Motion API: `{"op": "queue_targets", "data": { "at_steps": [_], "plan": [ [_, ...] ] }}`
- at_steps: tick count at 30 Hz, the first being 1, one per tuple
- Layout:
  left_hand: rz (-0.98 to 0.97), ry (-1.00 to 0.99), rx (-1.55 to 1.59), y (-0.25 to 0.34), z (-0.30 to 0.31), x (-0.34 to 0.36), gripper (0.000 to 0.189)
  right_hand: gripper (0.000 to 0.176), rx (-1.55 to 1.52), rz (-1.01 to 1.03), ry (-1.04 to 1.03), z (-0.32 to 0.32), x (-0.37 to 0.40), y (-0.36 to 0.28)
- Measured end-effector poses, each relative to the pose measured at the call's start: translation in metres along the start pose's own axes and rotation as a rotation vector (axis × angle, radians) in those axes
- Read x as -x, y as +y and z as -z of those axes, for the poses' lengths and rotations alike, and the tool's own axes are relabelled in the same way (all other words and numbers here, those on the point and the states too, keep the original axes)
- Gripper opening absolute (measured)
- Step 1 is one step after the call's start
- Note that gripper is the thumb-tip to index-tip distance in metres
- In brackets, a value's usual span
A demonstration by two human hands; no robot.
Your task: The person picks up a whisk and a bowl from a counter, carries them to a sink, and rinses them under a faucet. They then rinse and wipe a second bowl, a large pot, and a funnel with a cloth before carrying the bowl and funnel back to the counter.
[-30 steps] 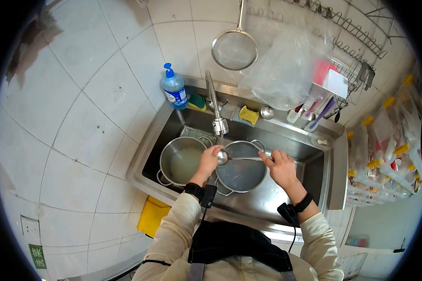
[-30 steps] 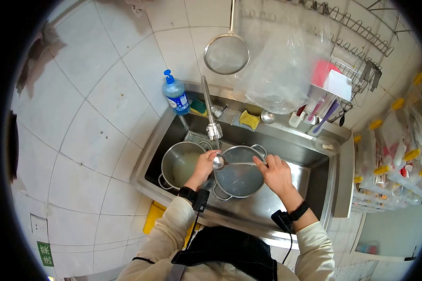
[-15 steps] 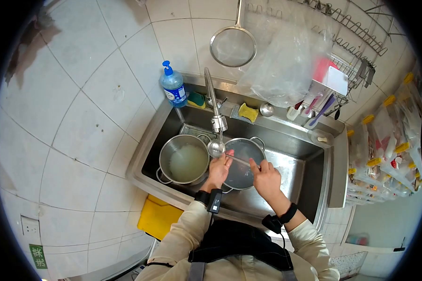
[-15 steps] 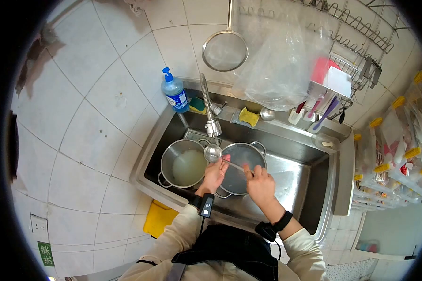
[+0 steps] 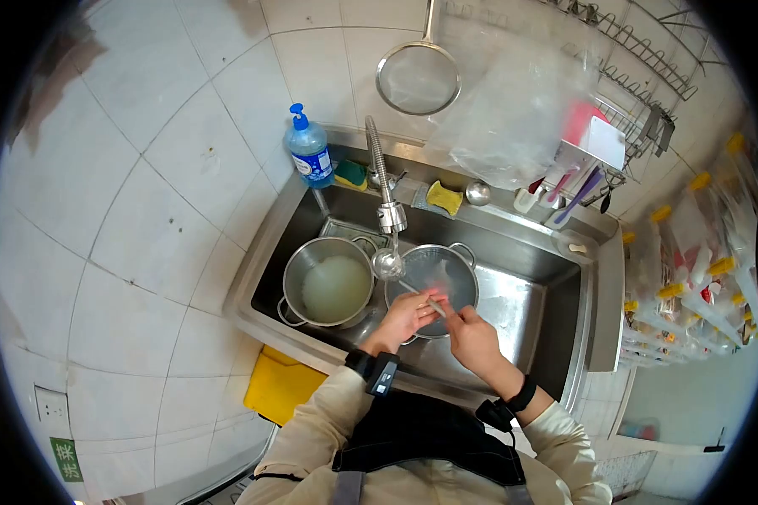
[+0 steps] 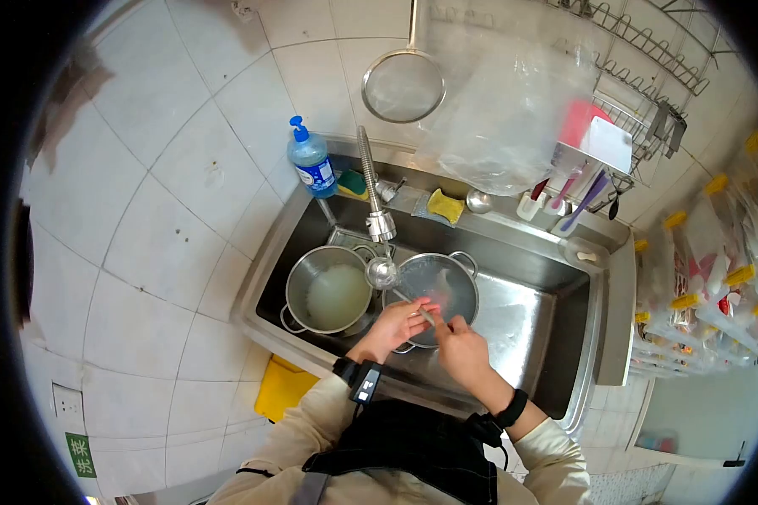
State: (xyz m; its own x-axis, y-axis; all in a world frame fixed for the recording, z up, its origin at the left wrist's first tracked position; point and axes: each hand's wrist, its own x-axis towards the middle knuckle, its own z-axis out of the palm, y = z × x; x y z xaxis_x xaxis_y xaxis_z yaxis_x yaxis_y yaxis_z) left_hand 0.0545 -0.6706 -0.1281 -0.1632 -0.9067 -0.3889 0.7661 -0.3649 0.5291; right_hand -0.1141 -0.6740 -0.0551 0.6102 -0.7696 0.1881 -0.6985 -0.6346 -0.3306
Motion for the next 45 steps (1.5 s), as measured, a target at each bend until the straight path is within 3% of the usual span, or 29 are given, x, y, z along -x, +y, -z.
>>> {"op": "queue_targets", "data": {
  "at_steps": [2, 4, 7, 8, 10, 13, 17, 19, 20, 21, 23, 24, 25, 27, 31, 34, 37, 39, 40, 41, 42, 43, 45],
  "plan": [
    [0.039, 0.041, -0.027, 0.007, 0.014, 0.007, 0.027, 0.027, -0.163, -0.012, -0.063, 0.002, -0.005, 0.003],
    [0.076, 0.172, -0.079, 0.012, 0.017, 0.016, 0.022, 0.029, -0.427, 0.073, -0.460, 0.005, -0.030, 0.018],
    [0.078, 0.168, -0.119, 0.016, 0.037, 0.023, 0.019, 0.040, -0.478, -0.146, -0.379, -0.010, -0.059, 0.031],
    [0.121, 0.253, -0.145, 0.021, 0.020, 0.022, 0.019, 0.047, -0.489, -0.183, -0.361, -0.025, -0.066, 0.041],
    [0.129, 0.237, -0.182, 0.029, 0.011, 0.040, 0.019, 0.059, -0.982, -0.427, -0.240, -0.083, -0.094, 0.042],
    [0.109, 0.201, -0.294, 0.030, 0.009, 0.050, 0.024, 0.062, -1.187, -0.601, -0.345, -0.105, -0.113, 0.023],
    [0.156, 0.200, -0.342, 0.032, 0.000, 0.061, 0.028, 0.050, -1.474, -0.554, -0.380, -0.126, -0.120, 0.017],
    [0.189, 0.198, -0.463, 0.029, -0.004, 0.065, 0.028, 0.036, -1.455, -0.631, -0.469, -0.125, -0.126, 0.016],
    [0.192, 0.171, -0.496, 0.027, -0.004, 0.066, 0.030, 0.020, -1.449, -0.628, -0.417, -0.122, -0.126, 0.015],
    [0.194, 0.175, -0.493, 0.026, -0.004, 0.066, 0.030, 0.020, -1.450, -0.631, -0.421, -0.118, -0.128, 0.014],
    [0.227, 0.175, -0.513, 0.026, -0.005, 0.066, 0.030, 0.023, -1.047, -0.534, -0.399, -0.110, -0.134, 0.016],
    [0.229, 0.171, -0.518, 0.028, -0.006, 0.066, 0.030, 0.043, -0.772, -0.379, -0.312, -0.106, -0.134, 0.016],
    [0.219, 0.177, -0.532, 0.030, -0.008, 0.066, 0.030, 0.043, -0.772, -0.384, -0.306, -0.096, -0.134, 0.014],
    [0.211, 0.179, -0.547, 0.034, -0.010, 0.066, 0.029, 0.055, -0.419, -0.367, -0.281, -0.071, -0.133, 0.005],
    [0.202, 0.146, -0.641, 0.040, -0.012, 0.063, 0.028, 0.059, -0.366, -0.403, -0.227, -0.086, -0.130, 0.014],
    [0.205, 0.153, -0.665, 0.042, -0.008, 0.063, 0.029, 0.049, -0.460, -0.348, -0.291, -0.094, -0.126, 0.032],
    [0.170, 0.214, -0.781, 0.038, 0.005, 0.059, 0.029, 0.035, -0.327, -0.188, -0.161, -0.074, -0.113, 0.036],
    [0.132, 0.231, -0.912, 0.031, 0.012, 0.055, 0.027, 0.035, -0.190, 0.116, 0.085, -0.036, -0.095, 0.026],
    [-0.050, 0.294, -1.396, 0.028, 0.014, 0.054, 0.025, 0.035, -0.181, 0.101, 0.094, -0.022, -0.088, 0.021],
    [-0.261, 0.346, -1.869, 0.028, 0.006, 0.054, 0.023, 0.037, -0.050, 0.325, 0.125, -0.011, -0.081, 0.014],
    [-0.198, 0.409, -1.926, 0.027, -0.005, 0.053, 0.014, 0.040, 0.083, 0.548, 0.148, -0.007, -0.074, 0.010],
    [-0.197, 0.385, -1.932, 0.022, -0.005, 0.050, 0.014, 0.040, 0.090, 0.528, 0.149, -0.010, -0.067, 0.010],
    [-0.514, 0.282, -1.971, 0.017, -0.002, 0.043, 0.012, 0.042, 0.193, 0.687, 0.180, -0.020, -0.060, 0.011]
  ]
}}
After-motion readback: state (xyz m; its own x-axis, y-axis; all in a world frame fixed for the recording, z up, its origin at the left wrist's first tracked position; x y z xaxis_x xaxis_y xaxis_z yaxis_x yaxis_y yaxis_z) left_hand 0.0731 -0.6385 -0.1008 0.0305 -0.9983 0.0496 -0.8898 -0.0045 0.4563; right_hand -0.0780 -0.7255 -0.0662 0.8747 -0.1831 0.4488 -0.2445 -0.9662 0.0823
